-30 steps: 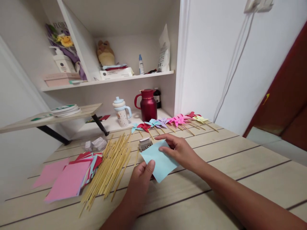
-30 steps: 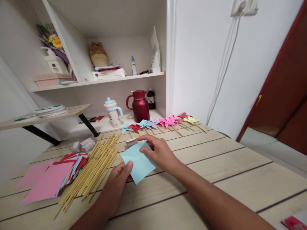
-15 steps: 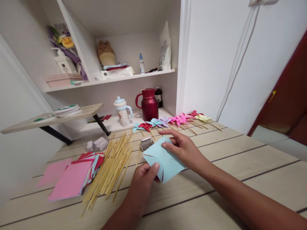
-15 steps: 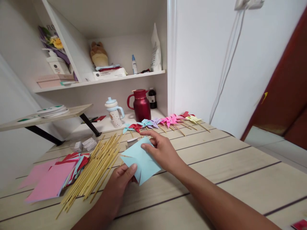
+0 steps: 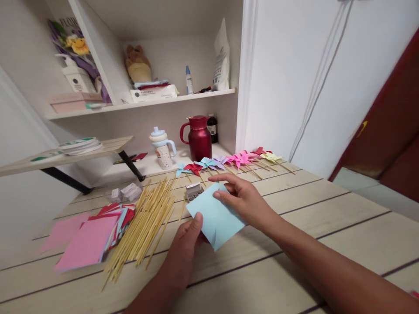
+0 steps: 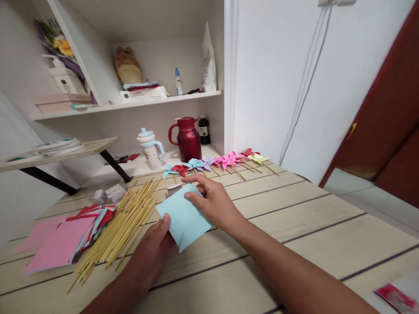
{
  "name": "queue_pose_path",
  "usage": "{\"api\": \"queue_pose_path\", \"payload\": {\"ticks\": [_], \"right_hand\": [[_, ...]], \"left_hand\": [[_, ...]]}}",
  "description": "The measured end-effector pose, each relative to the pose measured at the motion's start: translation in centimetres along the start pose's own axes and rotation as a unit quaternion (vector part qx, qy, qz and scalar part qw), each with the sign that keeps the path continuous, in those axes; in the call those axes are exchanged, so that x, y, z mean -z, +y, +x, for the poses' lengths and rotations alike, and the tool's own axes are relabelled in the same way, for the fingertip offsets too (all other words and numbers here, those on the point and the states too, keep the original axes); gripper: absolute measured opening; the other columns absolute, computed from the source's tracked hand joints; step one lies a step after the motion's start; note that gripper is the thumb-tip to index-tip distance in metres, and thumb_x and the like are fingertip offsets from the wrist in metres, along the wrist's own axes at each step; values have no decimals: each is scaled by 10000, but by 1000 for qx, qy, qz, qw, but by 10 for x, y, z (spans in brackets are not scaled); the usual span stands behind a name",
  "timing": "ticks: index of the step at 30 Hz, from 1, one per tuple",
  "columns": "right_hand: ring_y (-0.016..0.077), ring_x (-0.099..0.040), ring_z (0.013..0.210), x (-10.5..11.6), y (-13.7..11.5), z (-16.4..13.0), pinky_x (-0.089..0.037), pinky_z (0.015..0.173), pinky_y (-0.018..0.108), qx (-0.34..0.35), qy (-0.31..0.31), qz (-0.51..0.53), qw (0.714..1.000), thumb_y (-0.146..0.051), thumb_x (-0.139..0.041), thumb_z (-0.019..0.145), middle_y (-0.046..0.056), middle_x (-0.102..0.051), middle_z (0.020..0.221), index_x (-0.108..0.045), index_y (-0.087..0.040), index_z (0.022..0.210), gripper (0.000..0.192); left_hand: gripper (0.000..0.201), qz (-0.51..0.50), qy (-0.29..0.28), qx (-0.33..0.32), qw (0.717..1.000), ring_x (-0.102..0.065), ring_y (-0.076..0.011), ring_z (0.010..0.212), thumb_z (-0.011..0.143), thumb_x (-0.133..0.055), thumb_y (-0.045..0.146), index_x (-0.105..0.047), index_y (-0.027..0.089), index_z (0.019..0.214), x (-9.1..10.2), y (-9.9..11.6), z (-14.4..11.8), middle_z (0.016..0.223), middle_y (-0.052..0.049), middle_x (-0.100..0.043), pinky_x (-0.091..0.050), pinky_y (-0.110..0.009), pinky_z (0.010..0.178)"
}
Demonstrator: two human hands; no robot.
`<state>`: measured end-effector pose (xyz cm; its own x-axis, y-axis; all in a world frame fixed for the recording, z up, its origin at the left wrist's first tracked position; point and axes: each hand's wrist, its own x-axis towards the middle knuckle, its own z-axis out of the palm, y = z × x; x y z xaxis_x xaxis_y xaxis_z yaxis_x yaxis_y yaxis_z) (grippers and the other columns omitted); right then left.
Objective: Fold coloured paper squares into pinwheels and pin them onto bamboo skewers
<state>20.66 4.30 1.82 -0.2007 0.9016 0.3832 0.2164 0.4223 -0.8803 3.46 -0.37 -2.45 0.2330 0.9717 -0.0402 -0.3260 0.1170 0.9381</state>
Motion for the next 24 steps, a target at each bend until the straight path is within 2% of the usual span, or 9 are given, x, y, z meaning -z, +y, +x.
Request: {"api": "queue_pose_path", "payload": {"ticks": [4, 8, 12, 17, 21, 24], "right_hand": [[102, -307, 505, 1, 2, 1, -249, 467, 222, -1, 0, 1, 1000, -280, -622, 825, -79, -293, 570, -656, -257, 1116, 294], [107, -373, 510, 2, 5, 3, -273, 469, 226, -8, -5, 32, 999, -305, -610, 837, -63, -412, 573, -654, -234, 1124, 298], [115, -409, 540, 1, 9, 3, -299, 488, 233, 14, 10, 0, 1000, -311, -612, 848, -39, -504, 610, -676, -235, 1097, 268], [132, -481, 591, -1, 8, -2, -375, 545, 253, 83, 57, -64, 993, -290, -599, 870, -11, -597, 698, -690, -260, 1090, 240], [167, -583, 719, 1, 7, -5, -451, 639, 284, 152, 100, -109, 977, -291, -593, 881, 28, -695, 908, -695, -281, 1085, 229], [168, -602, 742, 2, 8, -5, -470, 664, 291, 174, 122, -122, 970, -292, -603, 880, 32, -709, 1002, -693, -290, 1094, 232]], "left_hand": [[387, 27, -20, 0, 999, -540, -159, 687, 877, -569, 485, -666, 147, 717, 3, -1, 1, 758, -60, -678, -413, -288, 678], [398, 70, -1, -11, 997, -516, -156, 651, 852, -596, 497, -651, 148, 669, 3, 0, -1, 648, -36, -614, -408, -291, 663], [410, 88, -18, -11, 996, -534, -161, 643, 868, -568, 492, -654, 155, 651, 3, 1, -3, 630, -41, -624, -415, -298, 676], [380, 72, -38, -8, 997, -554, -164, 661, 876, -570, 466, -670, 161, 671, 6, -2, -3, 647, -42, -645, -424, -297, 699], [390, 62, -41, -18, 997, -548, -160, 654, 884, -558, 462, -660, 158, 663, 6, -4, -4, 643, -43, -638, -423, -290, 687], [402, 54, -44, -36, 997, -535, -150, 649, 894, -538, 466, -640, 157, 658, 4, -2, -4, 640, -38, -621, -422, -282, 678]]}}
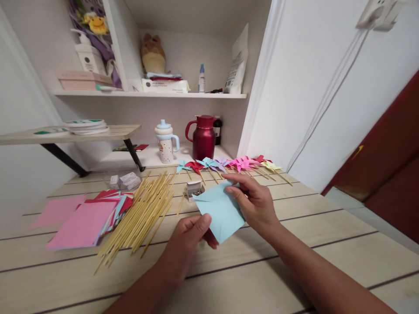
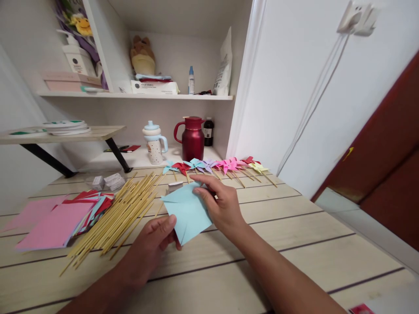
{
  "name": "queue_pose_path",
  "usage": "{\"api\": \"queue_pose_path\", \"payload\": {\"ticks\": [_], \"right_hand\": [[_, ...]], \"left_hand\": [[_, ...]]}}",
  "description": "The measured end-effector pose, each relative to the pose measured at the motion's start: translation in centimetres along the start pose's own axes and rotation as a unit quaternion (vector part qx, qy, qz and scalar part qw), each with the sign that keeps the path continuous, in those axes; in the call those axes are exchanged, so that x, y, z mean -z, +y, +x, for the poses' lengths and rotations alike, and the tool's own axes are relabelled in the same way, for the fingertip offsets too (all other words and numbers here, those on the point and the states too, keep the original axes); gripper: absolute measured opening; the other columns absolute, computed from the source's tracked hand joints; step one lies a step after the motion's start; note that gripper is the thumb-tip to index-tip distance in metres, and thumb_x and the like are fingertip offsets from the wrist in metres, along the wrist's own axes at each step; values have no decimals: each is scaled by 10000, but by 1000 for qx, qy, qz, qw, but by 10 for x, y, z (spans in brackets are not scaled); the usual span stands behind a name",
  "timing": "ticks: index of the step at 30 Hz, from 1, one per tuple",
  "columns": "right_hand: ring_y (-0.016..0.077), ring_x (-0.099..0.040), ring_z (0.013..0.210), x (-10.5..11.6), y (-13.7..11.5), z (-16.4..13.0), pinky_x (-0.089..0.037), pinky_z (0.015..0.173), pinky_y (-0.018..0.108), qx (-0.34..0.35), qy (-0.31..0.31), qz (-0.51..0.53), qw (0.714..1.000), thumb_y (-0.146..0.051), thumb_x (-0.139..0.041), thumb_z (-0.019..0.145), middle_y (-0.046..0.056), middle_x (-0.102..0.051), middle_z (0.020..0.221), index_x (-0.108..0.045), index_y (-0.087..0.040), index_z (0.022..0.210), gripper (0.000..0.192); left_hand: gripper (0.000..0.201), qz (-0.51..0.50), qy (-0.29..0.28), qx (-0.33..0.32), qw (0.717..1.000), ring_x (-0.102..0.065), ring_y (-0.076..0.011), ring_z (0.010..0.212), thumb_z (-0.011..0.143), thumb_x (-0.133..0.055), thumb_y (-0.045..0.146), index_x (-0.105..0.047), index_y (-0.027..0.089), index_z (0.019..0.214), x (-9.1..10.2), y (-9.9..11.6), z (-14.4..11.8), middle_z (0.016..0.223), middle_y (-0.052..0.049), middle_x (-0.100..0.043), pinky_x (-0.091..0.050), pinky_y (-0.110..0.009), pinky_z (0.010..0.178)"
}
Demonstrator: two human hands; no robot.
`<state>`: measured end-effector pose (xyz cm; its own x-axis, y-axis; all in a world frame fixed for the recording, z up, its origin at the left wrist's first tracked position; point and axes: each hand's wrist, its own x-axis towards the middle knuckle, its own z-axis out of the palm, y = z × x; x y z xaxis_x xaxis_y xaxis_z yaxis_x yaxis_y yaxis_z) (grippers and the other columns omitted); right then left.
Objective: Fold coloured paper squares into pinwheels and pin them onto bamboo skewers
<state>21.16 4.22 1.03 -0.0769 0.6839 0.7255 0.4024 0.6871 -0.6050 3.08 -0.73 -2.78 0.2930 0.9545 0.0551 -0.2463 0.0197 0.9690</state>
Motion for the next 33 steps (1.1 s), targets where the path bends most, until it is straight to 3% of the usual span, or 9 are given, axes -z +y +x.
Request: {"api": "queue_pose_path", "payload": {"ticks": [4, 8, 12, 14, 17, 22, 28, 30, 33], "right_hand": [[147, -581, 690, -3, 0, 1, -453, 634, 273, -15, -38, 22, 999, -256, -605, 877, 20, -709, 928, -690, -277, 1096, 235], [126, -539, 632, -9, -2, 0, -416, 586, 252, -44, -97, 49, 993, -228, -592, 879, -2, -678, 830, -682, -282, 1118, 262], [124, -502, 603, -12, -2, -3, -391, 557, 243, -55, -117, 67, 989, -266, -585, 890, -19, -610, 719, -662, -272, 1155, 276], [140, -540, 661, -12, -3, -3, -415, 579, 247, -61, -108, 96, 988, -312, -544, 922, -1, -621, 769, -619, -270, 1214, 305], [170, -594, 826, -10, -4, -1, -479, 681, 283, -69, -78, 123, 987, -360, -494, 954, 53, -640, 1021, -545, -286, 1293, 350], [184, -586, 885, -6, -8, 1, -507, 752, 332, -76, -55, 89, 992, -403, -580, 908, 74, -539, 1183, -519, -322, 1315, 419], [143, -623, 700, -12, -16, -7, -527, 685, 337, -140, -155, 209, 956, -420, -534, 936, 54, -602, 1101, -165, -369, 1477, 657], [139, -633, 682, -15, -21, -12, -525, 672, 328, -140, -190, 216, 947, -394, -545, 935, 42, -628, 1070, -146, -381, 1475, 671], [143, -645, 682, -19, -25, -17, -519, 640, 306, -124, -225, 204, 945, -361, -539, 942, 14, -643, 965, -252, -381, 1439, 575]], "left_hand": [[359, -24, 17, -9, 1000, -482, -116, 577, 829, -617, 511, -612, 168, 724, -3, 7, 1, 638, -3, -573, -389, -248, 564], [382, -33, 89, 25, 995, -345, -64, 455, 747, -707, 522, -589, 160, 735, -7, 11, -1, 522, 48, -467, -248, -210, 444], [381, -38, 140, 58, 988, -446, -81, 516, 717, -753, 461, -633, 140, 882, -8, 11, -1, 624, 7, -565, -288, -202, 468], [351, -40, 169, 39, 984, -425, -74, 510, 720, -752, 449, -627, 142, 836, -5, 10, 1, 602, 20, -544, -292, -200, 467], [342, -61, 209, -12, 976, -319, -52, 467, 724, -749, 436, -540, 169, 675, 0, 9, 4, 514, 69, -435, -271, -194, 450], [309, -79, 279, -78, 954, -274, -49, 444, 734, -749, 394, -521, 187, 717, 9, 19, 4, 488, 102, -373, -248, -189, 423], [345, -120, 302, -110, 939, -281, -47, 438, 758, -728, 381, -459, 194, 647, 11, 34, 1, 470, 101, -362, -251, -187, 424], [346, -125, 297, -113, 940, -281, -48, 441, 764, -719, 383, -457, 193, 642, 11, 34, -1, 475, 97, -372, -252, -188, 427], [321, -117, 284, -115, 945, -282, -53, 450, 781, -702, 394, -482, 190, 668, 9, 30, -1, 489, 92, -383, -256, -191, 434]]}}
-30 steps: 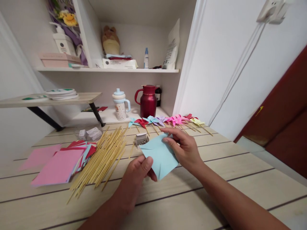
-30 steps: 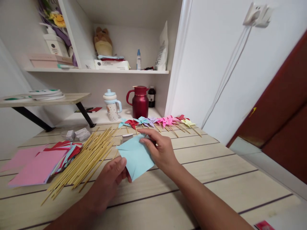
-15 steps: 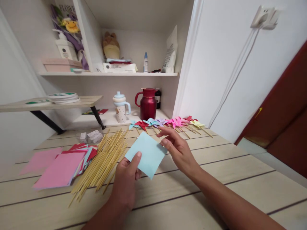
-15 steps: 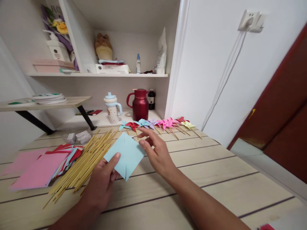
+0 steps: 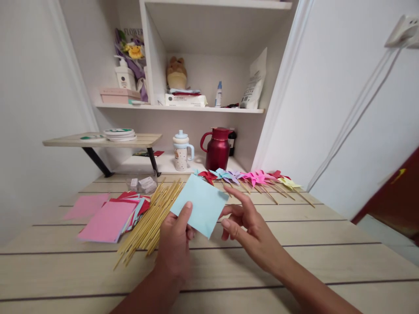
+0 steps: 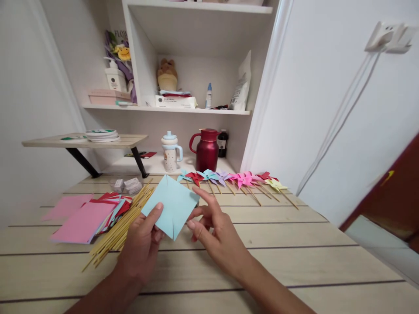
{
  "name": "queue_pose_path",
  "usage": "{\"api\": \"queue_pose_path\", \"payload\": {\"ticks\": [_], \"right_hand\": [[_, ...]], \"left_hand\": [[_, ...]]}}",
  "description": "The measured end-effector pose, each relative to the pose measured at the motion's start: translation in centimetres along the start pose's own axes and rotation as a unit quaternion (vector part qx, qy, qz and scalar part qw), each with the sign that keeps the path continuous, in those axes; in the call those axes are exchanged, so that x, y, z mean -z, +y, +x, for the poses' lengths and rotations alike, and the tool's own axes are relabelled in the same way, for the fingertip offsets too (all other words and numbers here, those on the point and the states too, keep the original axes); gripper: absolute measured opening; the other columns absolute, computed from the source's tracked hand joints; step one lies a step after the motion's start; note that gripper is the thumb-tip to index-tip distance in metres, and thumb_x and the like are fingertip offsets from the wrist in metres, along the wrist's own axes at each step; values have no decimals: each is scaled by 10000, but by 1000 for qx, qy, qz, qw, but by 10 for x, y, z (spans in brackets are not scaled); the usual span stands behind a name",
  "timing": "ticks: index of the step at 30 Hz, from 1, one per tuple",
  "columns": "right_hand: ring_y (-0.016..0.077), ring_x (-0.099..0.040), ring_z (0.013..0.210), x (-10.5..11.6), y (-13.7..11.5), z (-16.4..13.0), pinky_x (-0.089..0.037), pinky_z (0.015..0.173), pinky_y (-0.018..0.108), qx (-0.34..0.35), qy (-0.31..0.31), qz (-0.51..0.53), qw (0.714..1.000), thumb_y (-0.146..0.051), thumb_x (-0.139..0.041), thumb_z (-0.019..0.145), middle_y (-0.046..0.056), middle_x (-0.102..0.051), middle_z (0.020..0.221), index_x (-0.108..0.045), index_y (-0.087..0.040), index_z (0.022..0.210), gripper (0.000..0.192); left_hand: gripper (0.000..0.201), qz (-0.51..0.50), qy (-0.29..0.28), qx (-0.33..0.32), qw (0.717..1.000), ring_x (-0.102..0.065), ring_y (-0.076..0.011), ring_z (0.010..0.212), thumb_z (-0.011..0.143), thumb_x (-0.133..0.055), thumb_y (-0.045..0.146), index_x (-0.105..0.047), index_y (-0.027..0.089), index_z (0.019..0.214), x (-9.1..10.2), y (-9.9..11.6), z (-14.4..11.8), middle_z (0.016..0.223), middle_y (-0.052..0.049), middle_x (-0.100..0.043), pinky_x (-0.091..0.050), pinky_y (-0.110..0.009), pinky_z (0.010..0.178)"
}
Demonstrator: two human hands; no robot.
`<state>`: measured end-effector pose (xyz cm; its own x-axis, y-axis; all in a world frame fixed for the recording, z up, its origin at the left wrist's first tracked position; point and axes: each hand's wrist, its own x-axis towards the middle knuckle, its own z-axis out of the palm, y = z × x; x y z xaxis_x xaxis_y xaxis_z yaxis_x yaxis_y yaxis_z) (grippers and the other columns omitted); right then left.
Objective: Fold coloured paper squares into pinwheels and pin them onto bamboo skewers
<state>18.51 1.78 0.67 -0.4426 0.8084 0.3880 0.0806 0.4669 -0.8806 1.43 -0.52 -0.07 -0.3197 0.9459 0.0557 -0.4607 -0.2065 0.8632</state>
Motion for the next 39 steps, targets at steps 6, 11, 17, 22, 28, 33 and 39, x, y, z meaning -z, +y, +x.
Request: {"api": "queue_pose_path", "payload": {"ticks": [6, 11, 17, 22, 28, 33, 39], "right_hand": [[162, -645, 694, -7, 7, -2, -520, 640, 304, -14, 2, -61, 998, -308, -544, 932, -3, -640, 813, -512, -313, 1268, 338], [148, -626, 727, -9, 14, 2, -529, 650, 304, -7, 18, -78, 997, -242, -566, 897, 22, -632, 1128, -543, -328, 1241, 355], [125, -590, 714, -11, 13, 4, -514, 636, 260, 22, 19, -101, 994, -172, -618, 838, -2, -644, 1143, -578, -339, 1228, 427], [129, -573, 702, -11, 9, 1, -516, 635, 253, 69, 12, -152, 986, -144, -636, 810, -2, -675, 1091, -572, -326, 1245, 475], [258, -523, 1155, -11, 11, 2, -480, 965, 419, 128, 27, -195, 972, -205, -716, 787, 29, -650, 1146, -606, -332, 1202, 447], [318, -327, 1381, -11, 10, 2, -419, 1057, 493, 157, 67, -190, 967, -275, -745, 785, 56, -371, 1451, -694, -318, 1052, 275], [329, -248, 1430, -6, 3, 2, -314, 1143, 528, 196, 94, -220, 951, -318, -781, 756, 25, -170, 1568, -651, -318, 1157, 421]], "left_hand": [[270, 27, -37, 23, 999, -347, -74, 514, 806, -671, 416, -548, 181, 754, 0, -13, -3, 574, 55, -467, -301, -198, 470], [299, 26, -50, 32, 998, -333, -68, 493, 799, -678, 413, -522, 180, 695, -2, -16, -5, 547, 56, -448, -293, -201, 457], [307, 29, -54, 26, 998, -330, -69, 486, 818, -657, 411, -494, 187, 686, -2, -17, -5, 531, 67, -411, -303, -201, 461], [287, 7, -46, 24, 999, -345, -71, 493, 804, -670, 396, -515, 181, 694, -2, -16, -6, 554, 56, -443, -301, -201, 452], [234, -18, -40, 36, 998, -388, -76, 523, 801, -676, 388, -589, 171, 809, -3, -15, -7, 614, 40, -487, -313, -197, 459], [235, 0, -32, 29, 999, -366, -70, 505, 794, -682, 384, -581, 172, 795, -4, -16, -7, 603, 48, -476, -311, -194, 445], [244, 3, -8, 19, 1000, -345, -67, 485, 765, -705, 376, -579, 168, 769, -6, -13, -6, 576, 52, -473, -303, -191, 422]]}}
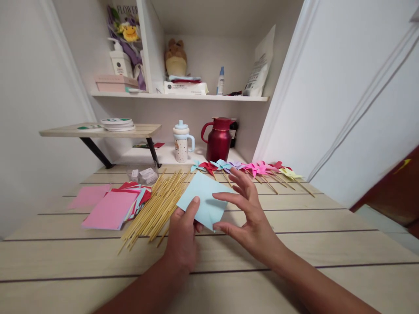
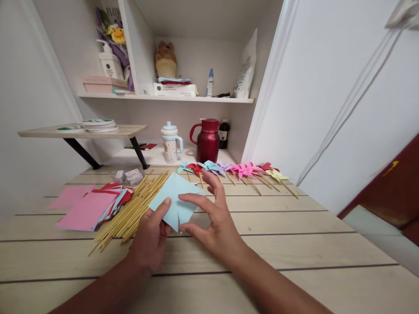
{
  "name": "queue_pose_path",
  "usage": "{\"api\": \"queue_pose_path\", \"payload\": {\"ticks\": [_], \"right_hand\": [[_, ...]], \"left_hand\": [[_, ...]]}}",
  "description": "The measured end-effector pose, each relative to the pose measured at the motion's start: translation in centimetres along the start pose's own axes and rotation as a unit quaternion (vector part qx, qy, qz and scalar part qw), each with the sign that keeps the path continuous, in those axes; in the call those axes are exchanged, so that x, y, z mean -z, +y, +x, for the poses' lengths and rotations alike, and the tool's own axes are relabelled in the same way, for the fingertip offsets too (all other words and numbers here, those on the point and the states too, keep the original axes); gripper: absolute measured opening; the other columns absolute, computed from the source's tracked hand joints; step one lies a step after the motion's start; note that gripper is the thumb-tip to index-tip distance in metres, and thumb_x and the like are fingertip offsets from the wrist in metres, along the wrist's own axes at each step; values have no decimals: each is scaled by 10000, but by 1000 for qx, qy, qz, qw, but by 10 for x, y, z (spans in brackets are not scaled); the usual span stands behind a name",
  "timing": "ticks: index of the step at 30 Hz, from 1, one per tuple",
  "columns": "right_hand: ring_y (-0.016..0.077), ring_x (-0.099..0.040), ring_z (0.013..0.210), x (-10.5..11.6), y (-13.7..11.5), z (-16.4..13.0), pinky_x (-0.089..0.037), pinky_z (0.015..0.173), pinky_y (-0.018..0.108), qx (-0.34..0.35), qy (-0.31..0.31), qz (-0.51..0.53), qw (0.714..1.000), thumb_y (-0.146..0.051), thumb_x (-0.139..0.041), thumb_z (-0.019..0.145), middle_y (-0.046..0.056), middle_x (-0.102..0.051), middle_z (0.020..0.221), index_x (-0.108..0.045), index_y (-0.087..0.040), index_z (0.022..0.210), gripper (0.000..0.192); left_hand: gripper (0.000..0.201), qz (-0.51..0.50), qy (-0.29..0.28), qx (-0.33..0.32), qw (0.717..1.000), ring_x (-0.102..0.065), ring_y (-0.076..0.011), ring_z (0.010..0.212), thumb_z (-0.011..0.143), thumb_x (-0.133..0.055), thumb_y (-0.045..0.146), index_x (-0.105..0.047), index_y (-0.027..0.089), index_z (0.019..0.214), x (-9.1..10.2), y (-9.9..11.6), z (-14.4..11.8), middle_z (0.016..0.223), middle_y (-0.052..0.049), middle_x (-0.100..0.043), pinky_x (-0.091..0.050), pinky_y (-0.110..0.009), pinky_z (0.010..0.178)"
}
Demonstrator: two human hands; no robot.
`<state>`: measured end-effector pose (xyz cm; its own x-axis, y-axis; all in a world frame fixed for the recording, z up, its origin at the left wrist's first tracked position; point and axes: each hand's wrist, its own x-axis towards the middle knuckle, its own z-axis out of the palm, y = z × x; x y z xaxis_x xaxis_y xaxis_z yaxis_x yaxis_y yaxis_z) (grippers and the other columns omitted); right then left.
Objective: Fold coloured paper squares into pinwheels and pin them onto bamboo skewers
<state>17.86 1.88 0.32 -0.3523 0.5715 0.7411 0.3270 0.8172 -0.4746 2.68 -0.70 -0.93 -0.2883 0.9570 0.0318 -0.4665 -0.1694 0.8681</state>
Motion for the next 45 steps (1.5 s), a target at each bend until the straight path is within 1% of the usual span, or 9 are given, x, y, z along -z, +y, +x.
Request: {"api": "queue_pose_path", "payload": {"ticks": [5, 12, 15, 23, 28, 33, 36, 41, 45], "right_hand": [[346, -175, 1457, 4, -1, 2, -215, 1170, 571, 44, -14, -63, 997, -265, -746, 787, 4, -135, 1587, -665, -324, 1138, 366], [343, -262, 1423, -1, 3, 0, -294, 1129, 579, 44, -56, -48, 996, -174, -706, 792, 31, -233, 1549, -691, -317, 1088, 329], [344, -310, 1398, 0, 3, 0, -321, 1116, 576, 44, -45, -30, 998, -189, -708, 796, 33, -277, 1526, -720, -304, 1006, 240], [333, -390, 1340, 2, 0, 2, -378, 1071, 570, 65, -18, -28, 997, -235, -695, 825, 34, -371, 1466, -753, -303, 882, 106], [329, -412, 1311, 0, 1, 1, -386, 1048, 573, 43, -16, -21, 999, -261, -696, 836, 47, -449, 1397, -753, -283, 789, 78], [319, -433, 1282, -1, 3, 1, -375, 1040, 566, 31, 16, -31, 999, -268, -693, 843, 57, -511, 1332, -737, -275, 778, 78], [315, -445, 1265, 0, 5, 2, -375, 1033, 558, 22, 33, -40, 998, -263, -679, 854, 61, -527, 1318, -722, -267, 786, 80], [310, -452, 1257, 1, 6, 2, -388, 1020, 542, 28, 40, -44, 998, -256, -680, 852, 60, -543, 1304, -714, -266, 791, 70], [309, -437, 1266, 2, 5, 3, -375, 1030, 545, 44, 22, -56, 997, -240, -684, 848, 44, -539, 1304, -719, -279, 794, 75]], "left_hand": [[245, 3, -21, 3, 1000, -340, -66, 482, 784, -691, 371, -555, 174, 732, 1, 0, 1, 560, 59, -460, -311, -188, 426], [249, -15, -42, 21, 999, -431, -76, 520, 740, -740, 367, -621, 166, 826, -2, 1, -2, 635, 42, -543, -358, -190, 455], [260, -14, -47, 25, 998, -503, -99, 591, 740, -743, 363, -653, 166, 885, 0, -1, -2, 729, 11, -616, -385, -203, 492], [209, 16, -60, 19, 998, -530, -113, 601, 786, -701, 365, -690, 169, 855, 0, 1, -3, 731, -3, -651, -406, -224, 521], [237, 23, -78, 15, 997, -616, -175, 758, 766, -722, 353, -722, 149, 887, -5, 3, -6, 825, -46, -704, -499, -285, 705], [202, 8, -75, 2, 997, -637, -188, 860, 781, -712, 348, -723, 178, 889, -2, -5, -3, 920, -38, -729, -488, -313, 856], [206, 17, -84, -8, 996, -637, -207, 907, 788, -703, 359, -723, 182, 893, 0, -7, -1, 951, -49, -731, -485, -310, 841], [277, -7, -114, 5, 993, -621, -216, 949, 820, -667, 365, -705, 188, 1030, -1, -6, -1, 1054, -75, -713, -474, -318, 844], [212, -68, -118, 35, 990, -612, -190, 877, 807, -681, 339, -705, 196, 961, -4, -8, -1, 986, -57, -707, -490, -296, 764]]}}
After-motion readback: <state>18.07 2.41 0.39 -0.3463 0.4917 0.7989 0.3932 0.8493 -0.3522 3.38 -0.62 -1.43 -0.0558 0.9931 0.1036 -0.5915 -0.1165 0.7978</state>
